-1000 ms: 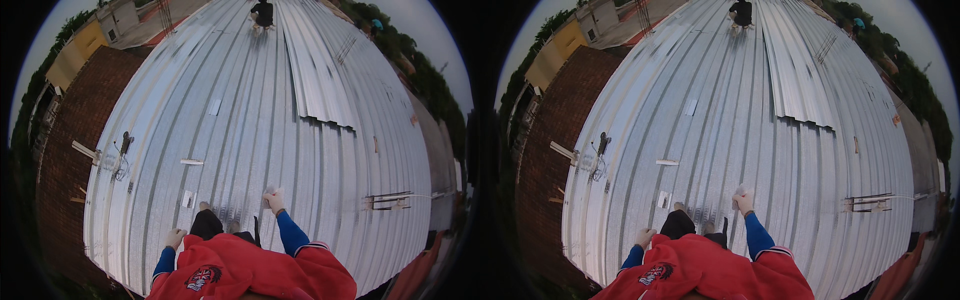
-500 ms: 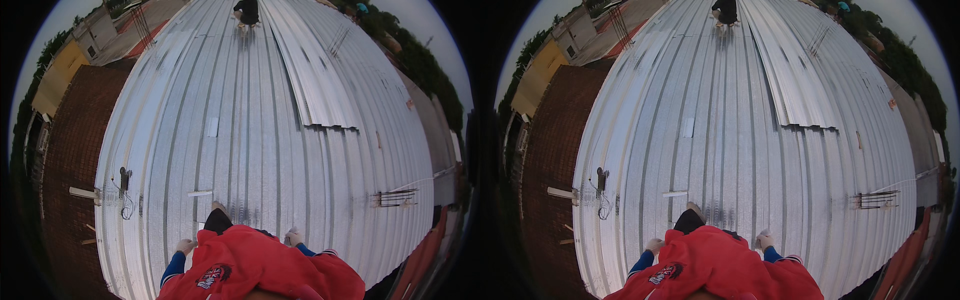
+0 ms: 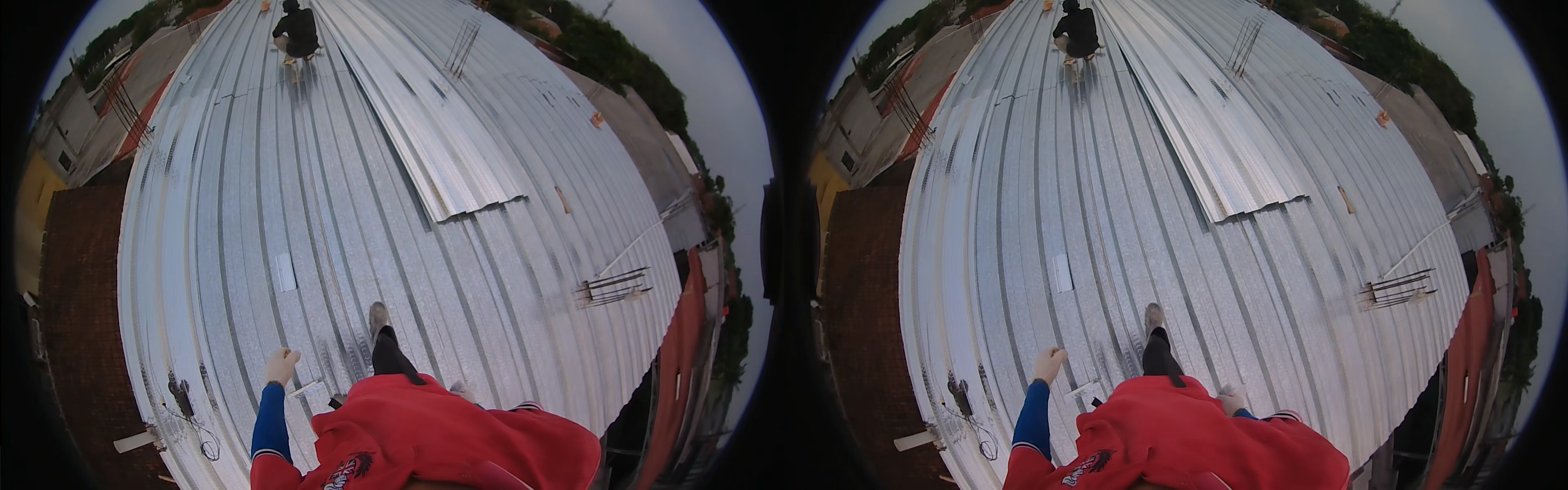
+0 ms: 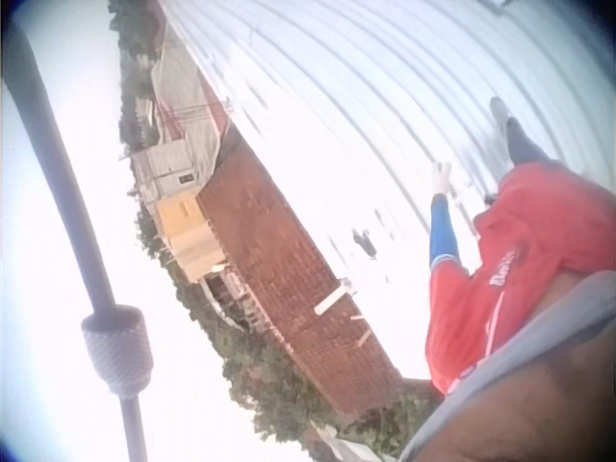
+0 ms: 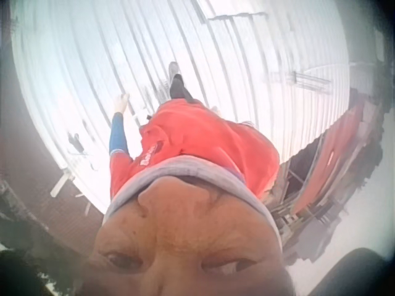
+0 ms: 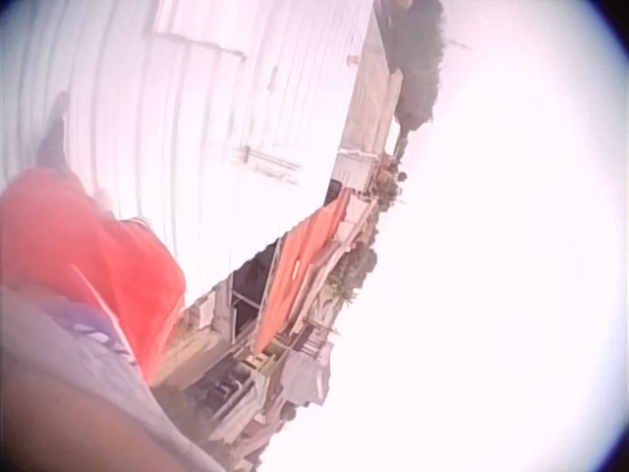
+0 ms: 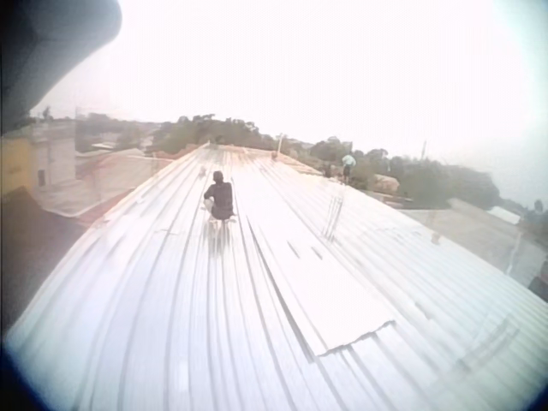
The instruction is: The person walks on a corrugated metal roof, carries a plastic bag of fasteners, and uses a hammer to secure metal sheets. They move along the roof, place fasteners, and strike them with a hammer while other workers are visible nearby.
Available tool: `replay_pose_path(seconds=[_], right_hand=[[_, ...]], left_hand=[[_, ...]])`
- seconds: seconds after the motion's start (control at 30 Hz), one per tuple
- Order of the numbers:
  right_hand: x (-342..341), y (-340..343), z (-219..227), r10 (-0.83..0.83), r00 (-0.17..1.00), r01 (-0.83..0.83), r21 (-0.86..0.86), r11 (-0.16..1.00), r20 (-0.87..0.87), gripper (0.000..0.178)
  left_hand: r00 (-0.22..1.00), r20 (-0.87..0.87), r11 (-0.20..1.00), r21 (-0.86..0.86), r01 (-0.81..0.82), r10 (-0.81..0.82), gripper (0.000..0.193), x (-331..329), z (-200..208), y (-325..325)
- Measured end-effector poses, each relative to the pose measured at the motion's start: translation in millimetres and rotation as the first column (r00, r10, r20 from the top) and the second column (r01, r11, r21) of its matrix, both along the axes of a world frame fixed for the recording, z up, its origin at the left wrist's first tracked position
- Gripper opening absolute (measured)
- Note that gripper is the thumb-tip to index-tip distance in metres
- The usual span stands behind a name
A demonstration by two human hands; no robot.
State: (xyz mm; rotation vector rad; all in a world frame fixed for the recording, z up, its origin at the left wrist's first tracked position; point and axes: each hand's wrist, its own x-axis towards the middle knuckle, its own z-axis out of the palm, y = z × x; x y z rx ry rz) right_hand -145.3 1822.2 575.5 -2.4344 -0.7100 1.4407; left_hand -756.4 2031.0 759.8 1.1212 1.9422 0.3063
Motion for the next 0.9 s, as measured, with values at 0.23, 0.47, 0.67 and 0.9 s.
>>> replay_pose_path(seconds=[0.23, 0.47, 0.67, 0.9], right_hand=[[8.5, 364.1, 73.7, -0.043, 0.934, 0.151, 0.284, 0.947, -0.354, 0.015], [-26.8, 695.3, 139.0, 0.378, 0.925, -0.309, 0.516, 0.799, -0.033, 0.018], [-106.4, 813.0, 136.3, 0.376, 0.919, -0.289, 0.445, 0.848, -0.119, 0.017], [-254.4, 871.1, 93.7, 0.365, 0.897, -0.277, 0.327, 0.904, -0.249, 0.017]], left_hand=[[0.997, -0.072, 0.999, 0.046, -0.013, 0.016, 0.053, 35.9, -7.8, 106.9], [0.826, 0.012, 0.815, -0.173, -0.553, 0.563, 0.048, 34.9, -20.9, 62.0], [0.909, -0.047, 0.885, -0.214, -0.414, 0.414, 0.053, 34.1, -89.7, 14.6], [0.848, 0.06, 0.744, -0.515, -0.426, 0.527, 0.053, -11.7, -71.4, 152.5]])
